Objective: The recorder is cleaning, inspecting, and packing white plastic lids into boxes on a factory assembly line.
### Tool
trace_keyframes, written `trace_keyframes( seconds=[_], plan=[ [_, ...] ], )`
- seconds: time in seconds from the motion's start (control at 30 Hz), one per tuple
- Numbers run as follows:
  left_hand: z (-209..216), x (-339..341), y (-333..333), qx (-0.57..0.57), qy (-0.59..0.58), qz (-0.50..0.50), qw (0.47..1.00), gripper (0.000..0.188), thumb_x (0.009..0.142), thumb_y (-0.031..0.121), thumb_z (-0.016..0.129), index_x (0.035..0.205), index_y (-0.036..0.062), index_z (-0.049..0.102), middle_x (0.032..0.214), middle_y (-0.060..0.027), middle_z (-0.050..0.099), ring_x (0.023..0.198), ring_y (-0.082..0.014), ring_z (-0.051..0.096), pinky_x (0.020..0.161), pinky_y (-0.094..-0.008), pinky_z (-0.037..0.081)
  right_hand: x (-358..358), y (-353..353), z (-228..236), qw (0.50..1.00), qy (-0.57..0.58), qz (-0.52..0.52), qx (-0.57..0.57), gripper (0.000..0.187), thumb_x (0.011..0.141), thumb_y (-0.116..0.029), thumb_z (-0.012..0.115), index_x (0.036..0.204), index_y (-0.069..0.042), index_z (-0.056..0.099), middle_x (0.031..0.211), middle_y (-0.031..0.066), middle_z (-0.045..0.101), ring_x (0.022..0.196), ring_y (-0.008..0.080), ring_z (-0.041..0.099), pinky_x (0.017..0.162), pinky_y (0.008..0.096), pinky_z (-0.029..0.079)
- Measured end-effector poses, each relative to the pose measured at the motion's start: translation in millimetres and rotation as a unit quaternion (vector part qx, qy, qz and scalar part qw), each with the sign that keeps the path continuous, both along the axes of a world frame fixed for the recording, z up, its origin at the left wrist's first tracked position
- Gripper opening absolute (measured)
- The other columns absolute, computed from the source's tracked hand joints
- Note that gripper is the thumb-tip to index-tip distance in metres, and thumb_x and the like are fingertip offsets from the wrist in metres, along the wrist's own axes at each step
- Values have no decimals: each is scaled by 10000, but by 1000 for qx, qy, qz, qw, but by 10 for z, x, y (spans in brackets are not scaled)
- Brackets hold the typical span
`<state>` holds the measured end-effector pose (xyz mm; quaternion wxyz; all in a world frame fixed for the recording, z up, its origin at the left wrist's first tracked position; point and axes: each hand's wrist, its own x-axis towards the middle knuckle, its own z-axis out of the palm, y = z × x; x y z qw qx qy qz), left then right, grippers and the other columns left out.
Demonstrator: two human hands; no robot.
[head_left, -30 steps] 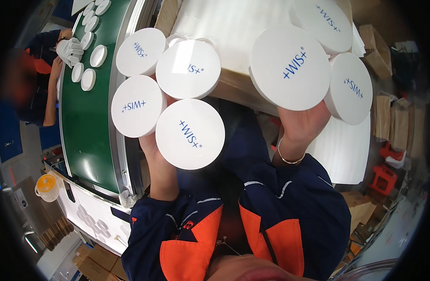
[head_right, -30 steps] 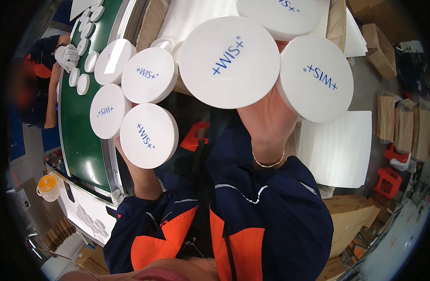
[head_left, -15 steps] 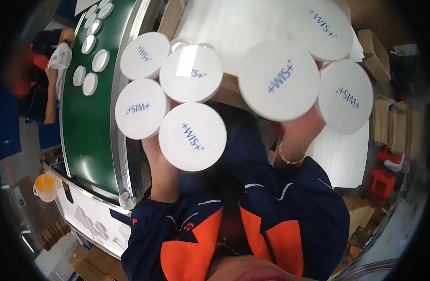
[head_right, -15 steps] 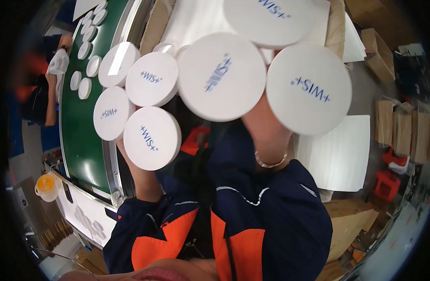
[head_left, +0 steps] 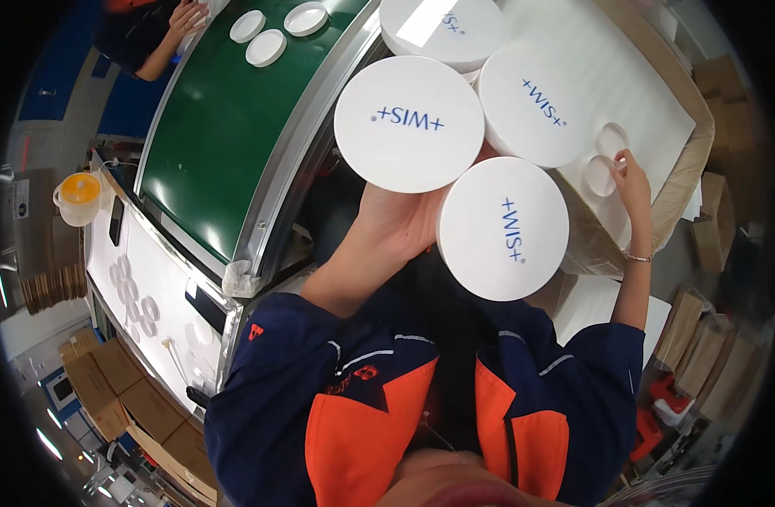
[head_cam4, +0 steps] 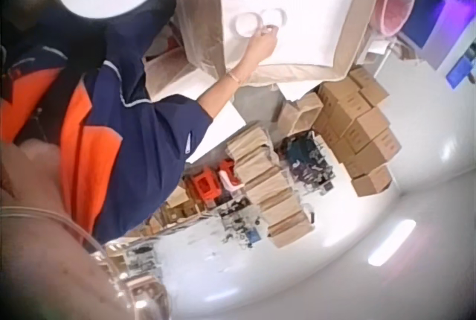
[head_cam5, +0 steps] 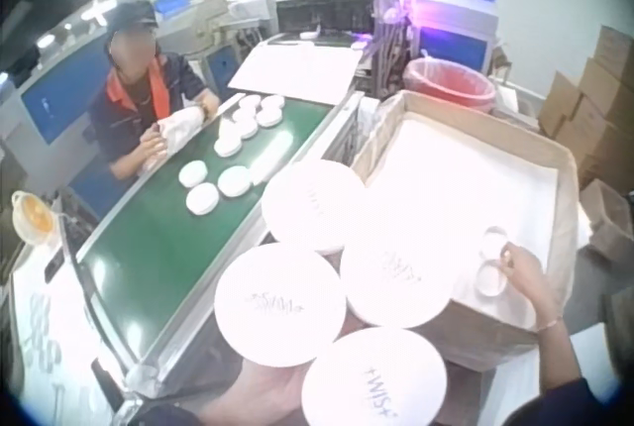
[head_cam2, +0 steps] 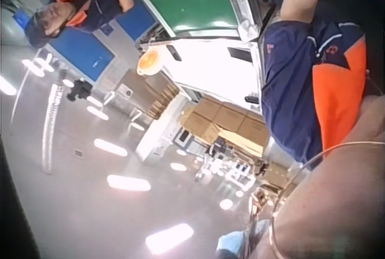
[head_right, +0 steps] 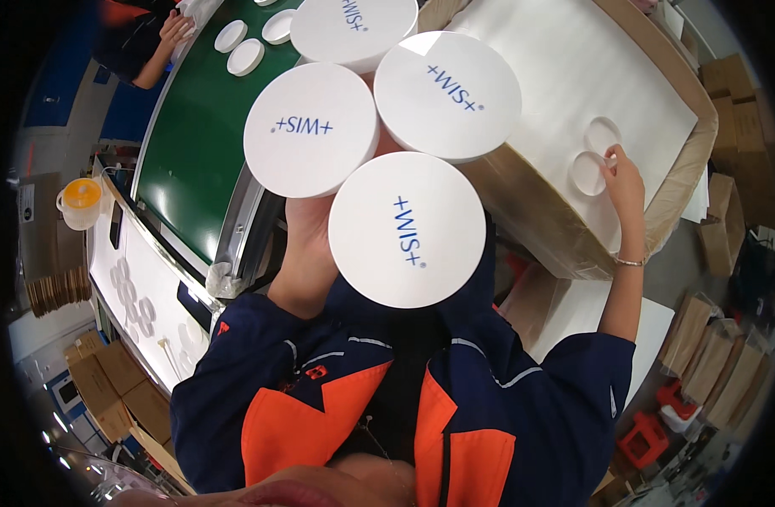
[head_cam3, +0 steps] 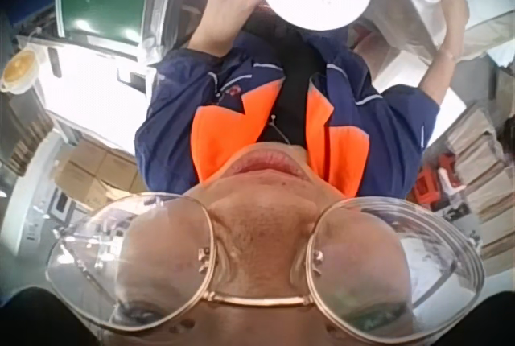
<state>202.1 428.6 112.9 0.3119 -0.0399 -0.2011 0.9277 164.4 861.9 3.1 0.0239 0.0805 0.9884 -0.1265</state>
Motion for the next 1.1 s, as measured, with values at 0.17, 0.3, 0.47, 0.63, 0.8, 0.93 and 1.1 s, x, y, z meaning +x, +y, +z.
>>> trace_keyframes(
  seconds=[0.17,0.3,0.47,0.63,0.8,0.93,1.1],
  plan=[
    [-16,-37,-6,-8,59,16,998,469,902,229,613,1251,-58,487,1226,-236,562,1092,-326,608,904,-484,535,226,-35,88,998,-42,-36,18,227,832,-146,617,1019,-92,501,649,116,609,637,291,627,595,409,455],
    [-72,-122,109,-24,114,36,993,444,917,216,595,1260,-42,481,1245,-217,555,1131,-311,584,947,-458,513,534,-54,160,988,-105,-95,-55,230,827,-148,615,1011,-74,497,600,110,602,620,308,626,599,414,461],
    [-188,-564,631,-243,219,99,940,391,965,202,523,1324,71,441,1235,-115,557,1120,-221,585,954,-385,512,721,-139,116,989,-43,-125,-64,254,816,-159,615,1024,-58,511,641,130,627,650,306,637,611,416,464],
    [-485,-1508,1855,-645,519,172,534,248,851,10,556,1086,87,540,876,-31,491,783,-150,512,676,-277,450,698,-106,55,981,-21,-167,-100,247,808,-174,629,1012,-66,541,708,120,643,715,308,643,637,415,471],
    [-1334,-1697,2508,-712,649,206,173,307,805,-11,560,1089,104,576,936,-153,545,845,-296,585,700,-387,509,633,-161,127,975,-2,-200,-97,246,810,-177,632,1018,-79,546,740,106,657,740,306,648,651,410,476],
    [-1465,-1533,2629,-724,679,113,47,247,819,87,601,1065,102,590,1054,-182,532,941,-362,555,738,-445,516,655,-154,168,971,-14,-212,-106,236,816,-162,633,1018,-78,546,765,116,665,759,312,651,663,413,480],
    [-1205,-1202,2655,-728,679,84,-41,273,818,310,670,934,64,660,1102,-166,530,1066,-315,506,766,-453,491,743,-84,118,974,-12,-210,-79,230,818,-163,631,1015,-79,546,767,125,667,761,317,650,671,421,481]
  ],
)
